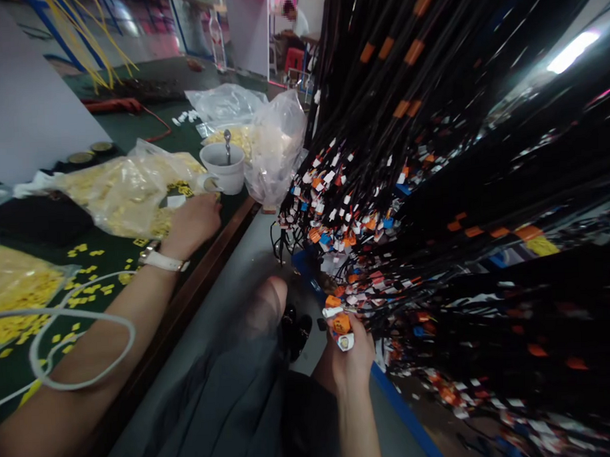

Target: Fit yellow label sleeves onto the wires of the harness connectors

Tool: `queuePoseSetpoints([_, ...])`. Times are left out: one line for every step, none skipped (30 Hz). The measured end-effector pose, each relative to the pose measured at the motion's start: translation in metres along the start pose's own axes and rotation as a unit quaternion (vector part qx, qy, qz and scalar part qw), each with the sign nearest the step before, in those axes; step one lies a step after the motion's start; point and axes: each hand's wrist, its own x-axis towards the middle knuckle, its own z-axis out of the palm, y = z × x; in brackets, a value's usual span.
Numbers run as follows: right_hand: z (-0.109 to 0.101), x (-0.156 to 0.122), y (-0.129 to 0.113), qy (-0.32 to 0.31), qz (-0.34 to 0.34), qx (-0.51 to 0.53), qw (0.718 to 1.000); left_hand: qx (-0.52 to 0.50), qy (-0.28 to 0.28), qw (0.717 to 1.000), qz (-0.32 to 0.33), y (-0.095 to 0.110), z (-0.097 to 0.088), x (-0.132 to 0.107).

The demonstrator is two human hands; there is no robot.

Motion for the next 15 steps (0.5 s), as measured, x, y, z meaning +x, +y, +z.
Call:
queuePoseSetpoints([0.002, 0.000, -0.001, 0.015, 0.024, 0.017, 0.999, 0.026, 0.003, 0.999, -0.024, -0.011, 0.001, 0.003])
queuePoseSetpoints([0.005, -0.001, -0.002, 0.030, 0.046, 0.033, 0.998, 0.048, 0.002, 0.998, -0.044, -0.022, 0.003, 0.006])
queuePoseSetpoints([0.007, -0.001, -0.003, 0.036, 0.053, 0.040, 0.997, 0.066, -0.002, 0.996, -0.059, -0.032, 0.005, 0.008])
queuePoseSetpoints([0.008, -0.002, -0.003, 0.038, 0.054, 0.043, 0.997, 0.078, -0.010, 0.995, -0.069, -0.041, 0.008, 0.010])
queuePoseSetpoints([0.009, -0.002, -0.003, 0.036, 0.053, 0.043, 0.997, 0.085, -0.019, 0.993, -0.075, -0.049, 0.011, 0.011])
queuePoseSetpoints([0.008, -0.001, -0.003, 0.032, 0.051, 0.041, 0.997, 0.090, -0.026, 0.992, -0.082, -0.056, 0.013, 0.012])
queuePoseSetpoints([0.008, -0.001, -0.003, 0.029, 0.050, 0.038, 0.998, 0.092, -0.032, 0.991, -0.090, -0.061, 0.015, 0.013])
queuePoseSetpoints([0.006, 0.000, -0.003, 0.029, 0.050, 0.036, 0.998, 0.093, -0.036, 0.990, -0.099, -0.065, 0.016, 0.014])
queuePoseSetpoints([0.005, 0.000, -0.002, 0.029, 0.050, 0.034, 0.998, 0.091, -0.040, 0.989, -0.106, -0.068, 0.017, 0.014])
queuePoseSetpoints([0.003, 0.001, -0.001, 0.029, 0.049, 0.031, 0.998, 0.089, -0.046, 0.989, -0.112, -0.069, 0.017, 0.014])
queuePoseSetpoints([0.002, 0.001, 0.000, 0.029, 0.048, 0.029, 0.998, 0.086, -0.054, 0.988, -0.114, -0.070, 0.017, 0.015])
queuePoseSetpoints([0.001, 0.002, 0.001, 0.028, 0.045, 0.028, 0.998, 0.083, -0.063, 0.988, -0.112, -0.070, 0.017, 0.015])
queuePoseSetpoints([0.001, 0.002, 0.001, 0.024, 0.043, 0.027, 0.998, 0.081, -0.072, 0.988, -0.109, -0.070, 0.017, 0.015])
queuePoseSetpoints([0.001, 0.002, 0.001, 0.019, 0.041, 0.026, 0.999, 0.079, -0.077, 0.988, -0.108, -0.069, 0.016, 0.016])
queuePoseSetpoints([0.001, 0.002, 0.002, 0.015, 0.039, 0.026, 0.999, 0.073, -0.079, 0.988, -0.109, -0.069, 0.016, 0.016])
